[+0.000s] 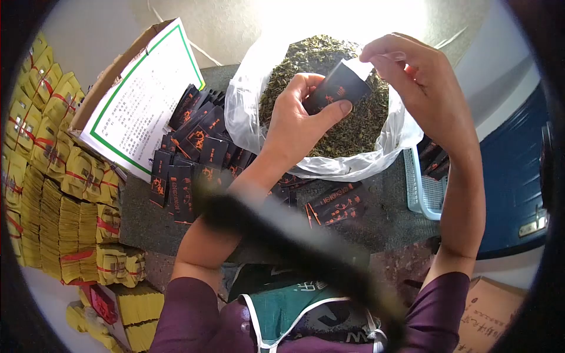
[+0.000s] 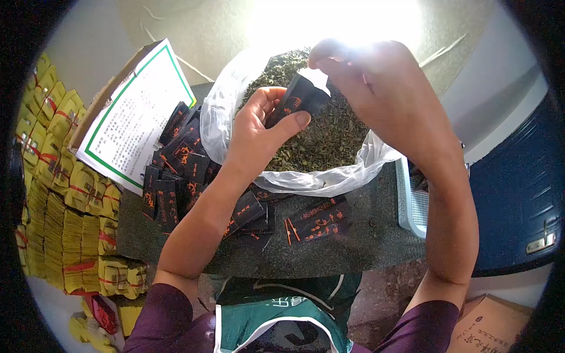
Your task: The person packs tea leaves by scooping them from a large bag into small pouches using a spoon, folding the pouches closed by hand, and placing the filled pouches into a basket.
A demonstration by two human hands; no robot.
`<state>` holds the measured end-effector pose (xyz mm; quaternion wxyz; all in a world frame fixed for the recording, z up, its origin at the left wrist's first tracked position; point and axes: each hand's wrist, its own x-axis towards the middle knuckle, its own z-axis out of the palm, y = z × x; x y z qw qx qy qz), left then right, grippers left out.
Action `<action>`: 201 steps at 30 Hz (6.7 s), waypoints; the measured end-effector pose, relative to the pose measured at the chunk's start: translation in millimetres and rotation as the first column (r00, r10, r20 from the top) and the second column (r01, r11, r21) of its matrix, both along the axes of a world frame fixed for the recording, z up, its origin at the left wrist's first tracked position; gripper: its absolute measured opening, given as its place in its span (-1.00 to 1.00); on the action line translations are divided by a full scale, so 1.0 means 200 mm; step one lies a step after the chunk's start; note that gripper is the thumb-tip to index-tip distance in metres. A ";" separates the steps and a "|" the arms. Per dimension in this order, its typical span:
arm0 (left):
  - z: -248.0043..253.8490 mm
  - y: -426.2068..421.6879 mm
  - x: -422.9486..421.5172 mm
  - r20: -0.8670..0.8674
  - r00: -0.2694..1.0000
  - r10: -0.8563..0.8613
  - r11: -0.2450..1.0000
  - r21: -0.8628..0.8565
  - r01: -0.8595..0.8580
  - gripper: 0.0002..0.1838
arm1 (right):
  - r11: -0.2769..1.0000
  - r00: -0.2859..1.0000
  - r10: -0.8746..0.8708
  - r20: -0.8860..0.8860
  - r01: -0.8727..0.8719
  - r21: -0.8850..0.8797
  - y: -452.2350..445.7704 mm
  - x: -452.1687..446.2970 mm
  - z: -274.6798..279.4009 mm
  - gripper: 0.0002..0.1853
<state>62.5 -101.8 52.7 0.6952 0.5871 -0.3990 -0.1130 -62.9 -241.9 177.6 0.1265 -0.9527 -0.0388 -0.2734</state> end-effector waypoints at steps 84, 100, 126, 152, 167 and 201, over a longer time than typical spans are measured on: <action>-0.50 0.11 -0.65 -0.456 0.652 -0.606 0.621 0.241 0.746 -0.60 | 0.570 0.644 -0.765 -0.018 0.690 0.445 -1.02 -1.39 -0.62 -0.74; -0.56 0.22 -0.64 0.411 0.855 -0.317 0.925 0.335 0.182 -0.58 | 0.100 0.985 -0.162 0.067 -0.052 0.994 0.05 -0.85 -1.10 -0.37; -0.43 0.21 -0.57 0.429 0.872 -0.238 0.909 0.415 0.044 -0.30 | -0.066 0.902 -0.386 0.195 -0.238 0.969 0.08 -0.80 -1.33 -0.44; -0.32 0.50 -0.43 0.251 0.966 -0.063 0.989 0.143 0.027 -0.34 | -0.129 0.975 0.188 0.119 -0.096 0.987 0.30 -0.43 -0.79 -0.58; -0.23 0.49 -0.29 0.188 0.982 -0.002 0.989 0.143 -0.025 -0.54 | 0.677 0.973 0.228 -0.026 -0.139 0.723 0.22 -0.30 -0.56 -0.79; -0.07 0.37 -0.14 0.089 0.992 0.087 0.974 0.201 -0.104 -0.54 | 0.838 0.927 -0.335 -0.167 0.374 0.397 -0.08 -0.13 -0.48 -0.69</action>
